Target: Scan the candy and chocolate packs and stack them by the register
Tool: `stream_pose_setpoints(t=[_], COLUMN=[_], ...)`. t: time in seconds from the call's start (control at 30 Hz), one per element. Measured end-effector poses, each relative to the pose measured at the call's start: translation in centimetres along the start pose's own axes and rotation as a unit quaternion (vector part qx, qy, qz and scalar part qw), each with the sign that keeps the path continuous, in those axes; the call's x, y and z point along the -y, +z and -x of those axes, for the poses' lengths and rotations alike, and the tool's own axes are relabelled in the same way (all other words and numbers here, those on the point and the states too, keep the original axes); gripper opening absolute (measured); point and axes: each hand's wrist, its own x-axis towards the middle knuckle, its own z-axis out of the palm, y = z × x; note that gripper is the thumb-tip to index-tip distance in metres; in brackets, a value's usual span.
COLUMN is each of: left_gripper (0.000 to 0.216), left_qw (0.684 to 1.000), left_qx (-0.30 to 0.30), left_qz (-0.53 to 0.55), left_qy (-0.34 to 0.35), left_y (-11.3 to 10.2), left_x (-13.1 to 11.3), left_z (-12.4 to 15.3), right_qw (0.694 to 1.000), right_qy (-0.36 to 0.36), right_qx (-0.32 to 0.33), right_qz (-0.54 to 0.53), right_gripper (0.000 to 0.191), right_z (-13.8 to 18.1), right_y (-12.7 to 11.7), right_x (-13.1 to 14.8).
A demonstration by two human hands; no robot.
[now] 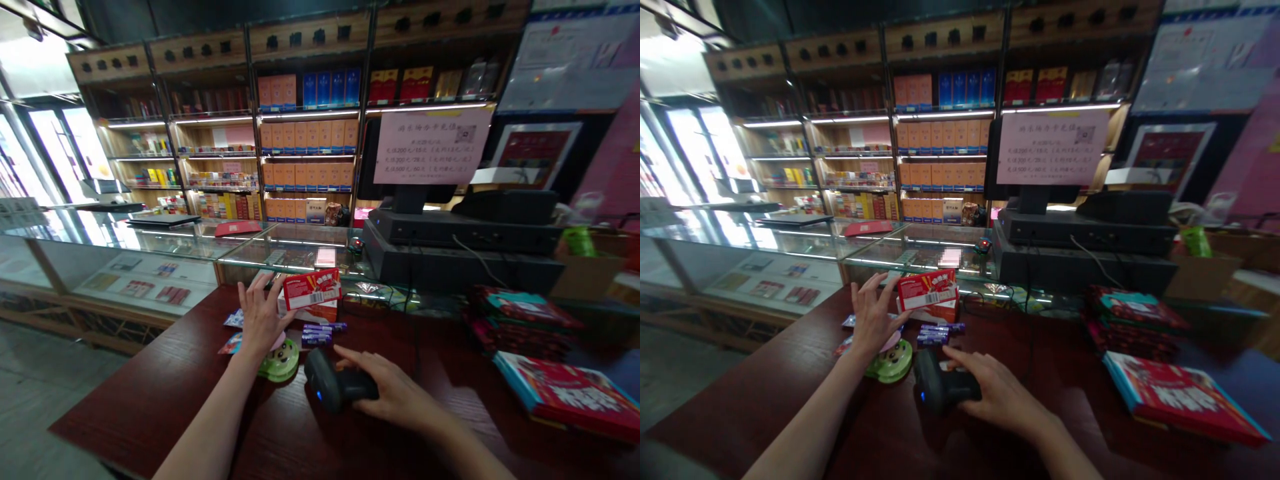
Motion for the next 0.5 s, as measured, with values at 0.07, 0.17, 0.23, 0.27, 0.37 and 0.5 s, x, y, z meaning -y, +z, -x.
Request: stream_pose_setpoints(t=[0.07,0.17,0.23,0.27,0.37,0.5], left_gripper=[0.068,0.065,0.065,0.065,0.065,0.063], left_qw=[1.0,1.0,1.0,1.0,1.0,0.999], left_qx=[-0.002,-0.001,-0.004,-0.006,-0.013,-0.019], left_qz=[-0.001,-0.011,-0.012,-0.011,-0.003,-0.007], left_qy=[0.005,0.013,0.013,0.014,0.022,0.036], left_y=[0.0,0.1,0.2,0.2,0.5,0.7], left_x=[0.0,0.0,0.0,0.0,0.0,0.0], left_z=[0.0,0.0,0.0,0.0,0.1,0.1], right_qw=[1.0,0.999,0.999,0.999,0.998,0.997], right_qy=[-0.002,-0.008,-0.014,-0.019,-0.046,-0.065], right_qx=[0.01,0.012,0.013,0.013,0.005,0.005], right_qz=[0.014,0.032,0.041,0.045,0.049,0.052], right_gripper=[0.083,0.083,0.087,0.088,0.085,0.08], right_z=[-0.1,-0.3,-0.4,-0.5,-0.9,-1.4], right_y=[0.3,0.8,1.1,1.3,1.7,2.1], right_x=[0.3,0.5,0.5,0.5,0.7,1.2])
